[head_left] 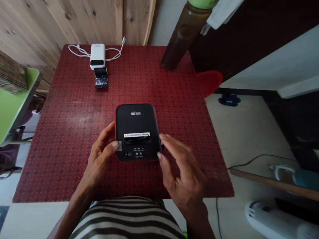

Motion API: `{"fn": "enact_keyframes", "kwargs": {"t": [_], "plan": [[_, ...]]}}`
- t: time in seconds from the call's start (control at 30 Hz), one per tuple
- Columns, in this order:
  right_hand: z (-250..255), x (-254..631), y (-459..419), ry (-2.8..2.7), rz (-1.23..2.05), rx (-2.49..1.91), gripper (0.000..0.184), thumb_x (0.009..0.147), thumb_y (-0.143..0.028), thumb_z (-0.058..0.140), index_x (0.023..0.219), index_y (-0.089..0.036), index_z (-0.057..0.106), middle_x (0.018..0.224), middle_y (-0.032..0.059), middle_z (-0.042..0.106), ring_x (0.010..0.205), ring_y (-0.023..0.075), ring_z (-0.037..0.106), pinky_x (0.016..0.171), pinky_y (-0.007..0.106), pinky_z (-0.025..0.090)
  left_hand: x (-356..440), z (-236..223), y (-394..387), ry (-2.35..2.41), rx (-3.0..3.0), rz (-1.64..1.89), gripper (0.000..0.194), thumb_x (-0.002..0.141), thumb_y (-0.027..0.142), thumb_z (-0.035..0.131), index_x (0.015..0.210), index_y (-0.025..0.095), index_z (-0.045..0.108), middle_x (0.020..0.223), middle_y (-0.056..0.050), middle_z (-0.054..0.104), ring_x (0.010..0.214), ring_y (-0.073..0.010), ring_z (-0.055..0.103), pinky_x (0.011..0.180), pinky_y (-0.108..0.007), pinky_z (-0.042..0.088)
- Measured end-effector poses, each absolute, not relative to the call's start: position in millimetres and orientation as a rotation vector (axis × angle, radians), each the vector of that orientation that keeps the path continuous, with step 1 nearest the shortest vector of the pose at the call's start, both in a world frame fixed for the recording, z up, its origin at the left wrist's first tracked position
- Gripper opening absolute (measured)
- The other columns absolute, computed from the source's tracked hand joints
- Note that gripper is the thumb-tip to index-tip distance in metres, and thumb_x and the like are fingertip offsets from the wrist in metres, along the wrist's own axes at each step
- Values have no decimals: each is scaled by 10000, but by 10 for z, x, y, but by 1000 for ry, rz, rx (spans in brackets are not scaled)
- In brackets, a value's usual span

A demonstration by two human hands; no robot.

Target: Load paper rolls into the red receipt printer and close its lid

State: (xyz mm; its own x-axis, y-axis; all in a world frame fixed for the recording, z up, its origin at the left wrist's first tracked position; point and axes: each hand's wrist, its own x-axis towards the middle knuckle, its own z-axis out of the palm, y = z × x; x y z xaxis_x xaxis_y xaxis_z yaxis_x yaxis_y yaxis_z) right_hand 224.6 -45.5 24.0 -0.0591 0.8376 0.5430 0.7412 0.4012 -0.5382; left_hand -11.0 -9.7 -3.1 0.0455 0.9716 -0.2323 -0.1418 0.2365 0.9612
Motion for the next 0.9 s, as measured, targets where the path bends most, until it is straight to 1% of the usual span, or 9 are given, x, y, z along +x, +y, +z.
{"fn": "enact_keyframes", "kwargs": {"t": [0.1, 0.2, 0.33, 0.4, 0.5, 0.7, 0.9], "plan": [[156, 2262, -567, -1768, 160, -1428, 555, 1092, -85, 694, 1616, -257, 633, 1356, 125, 859, 1244, 284, 846, 1035, 481, 744, -137, -30, -144, 1184, 936, 1066, 601, 1038, 441, 805, 1625, 385, 684, 1699, -58, 669, 1571, -371, 629, 1340, -599, 480], [72, 2233, -645, -1730, 200, -1476, 593, 1117, -177, 707, 1687, -244, 557, 1392, 143, 848, 1192, 276, 866, 982, 432, 764, -129, 0, -126, 1220, 943, 1063, 585, 1017, 438, 827, 1589, 378, 716, 1665, -55, 698, 1553, -362, 643, 1329, -574, 491], [18, 2184, -685, -1668, 214, -1498, 670, 1123, -275, 746, 1736, -229, 480, 1432, 173, 833, 1214, 283, 867, 978, 416, 772, -104, 25, -106, 1241, 954, 1072, 592, 996, 443, 844, 1569, 348, 730, 1646, -70, 712, 1540, -365, 653, 1309, -552, 513], [12, 2178, -687, -1659, 226, -1495, 668, 1122, -279, 748, 1732, -227, 480, 1436, 179, 830, 1227, 288, 865, 985, 424, 773, -90, 19, -116, 1239, 947, 1081, 590, 1013, 437, 821, 1587, 350, 715, 1659, -70, 702, 1534, -364, 659, 1305, -554, 518], [-2, 2186, -689, -1658, 228, -1505, 645, 1130, -308, 743, 1718, -226, 490, 1410, 184, 838, 1183, 291, 878, 952, 429, 782, -66, 8, -134, 1245, 949, 1084, 594, 1029, 428, 797, 1609, 341, 698, 1666, -76, 697, 1536, -372, 660, 1299, -566, 526], [-47, 2179, -702, -1618, 245, -1545, 555, 1139, -369, 727, 1647, -223, 560, 1351, 178, 855, 1141, 293, 889, 924, 437, 787, 0, 26, -122, 1281, 949, 1096, 605, 1011, 433, 779, 1599, 313, 695, 1606, -96, 738, 1494, -372, 697, 1273, -582, 562], [-45, 2176, -699, -1606, 267, -1561, 505, 1136, -375, 725, 1596, -211, 597, 1324, 172, 864, 1119, 288, 891, 913, 425, 782, 10, 32, -127, 1266, 965, 1113, 579, 1013, 359, 770, 1588, 333, 709, 1599, -72, 745, 1460, -353, 717, 1242, -554, 589]]}}
